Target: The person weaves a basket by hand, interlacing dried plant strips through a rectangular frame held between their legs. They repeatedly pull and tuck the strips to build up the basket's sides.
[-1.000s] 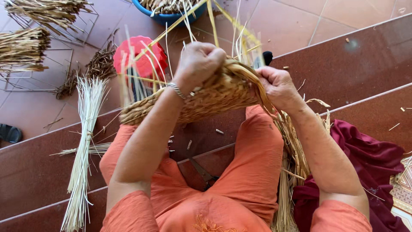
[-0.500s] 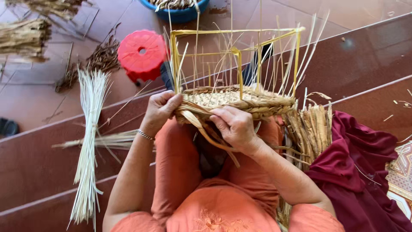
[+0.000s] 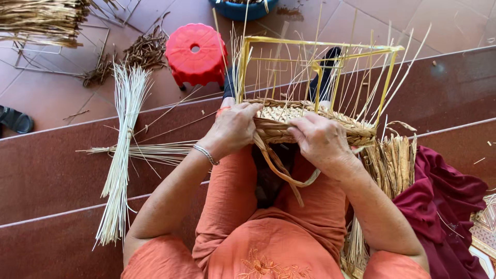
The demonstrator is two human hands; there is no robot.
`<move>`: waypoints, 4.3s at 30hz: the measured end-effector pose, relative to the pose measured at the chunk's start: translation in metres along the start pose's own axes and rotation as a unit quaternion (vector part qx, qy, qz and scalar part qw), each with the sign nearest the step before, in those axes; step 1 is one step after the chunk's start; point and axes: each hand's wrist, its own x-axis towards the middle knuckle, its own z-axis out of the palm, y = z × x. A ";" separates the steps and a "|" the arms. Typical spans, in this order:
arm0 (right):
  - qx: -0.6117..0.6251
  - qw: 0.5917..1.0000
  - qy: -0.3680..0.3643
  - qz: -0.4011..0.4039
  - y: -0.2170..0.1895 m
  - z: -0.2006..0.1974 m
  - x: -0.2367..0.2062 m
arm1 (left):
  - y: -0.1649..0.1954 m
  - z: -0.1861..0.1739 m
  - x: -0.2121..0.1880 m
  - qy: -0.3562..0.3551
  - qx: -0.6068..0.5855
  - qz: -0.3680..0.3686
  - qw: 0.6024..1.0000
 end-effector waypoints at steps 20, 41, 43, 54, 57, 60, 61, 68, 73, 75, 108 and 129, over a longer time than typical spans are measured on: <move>0.278 0.848 -0.384 0.238 0.062 -0.010 0.065 | 0.008 0.026 -0.016 0.008 0.051 0.110 0.993; -0.037 0.982 0.083 -0.168 0.036 0.040 -0.049 | -0.002 0.007 -0.005 0.049 -0.069 -0.043 0.995; -0.037 0.992 0.045 -0.113 0.034 0.035 -0.064 | 0.003 0.011 -0.003 0.035 -0.018 -0.059 0.998; -0.118 0.955 0.245 -0.119 -0.010 0.007 -0.074 | -0.002 0.038 0.014 -0.126 0.045 0.027 0.991; -0.051 0.970 0.199 -0.131 -0.048 0.020 -0.074 | 0.001 0.034 0.031 -0.116 0.020 -0.023 0.993; 0.005 0.988 0.139 -0.066 -0.066 0.036 -0.061 | 0.013 0.031 0.039 -0.147 0.019 -0.086 0.985; 0.024 0.990 0.130 -0.042 -0.068 0.043 -0.055 | 0.017 0.031 0.039 -0.148 0.022 -0.094 0.984; 0.327 0.931 0.020 0.159 -0.061 0.059 -0.053 | 0.001 0.024 0.021 -0.081 -0.269 -0.125 0.952; 0.248 0.968 -0.040 -0.017 -0.032 -0.013 -0.054 | -0.019 0.023 0.019 -0.145 -0.312 0.010 0.939; 0.050 0.992 -0.107 0.041 -0.022 -0.026 -0.036 | -0.025 0.015 0.022 -0.194 -0.328 0.051 0.923; 0.161 0.946 -0.245 0.138 0.047 -0.024 0.021 | 0.032 0.017 -0.005 0.015 -0.094 0.013 0.995; 0.006 1.000 -0.012 0.021 0.003 0.034 -0.021 | 0.019 0.023 -0.009 0.005 -0.123 -0.059 0.991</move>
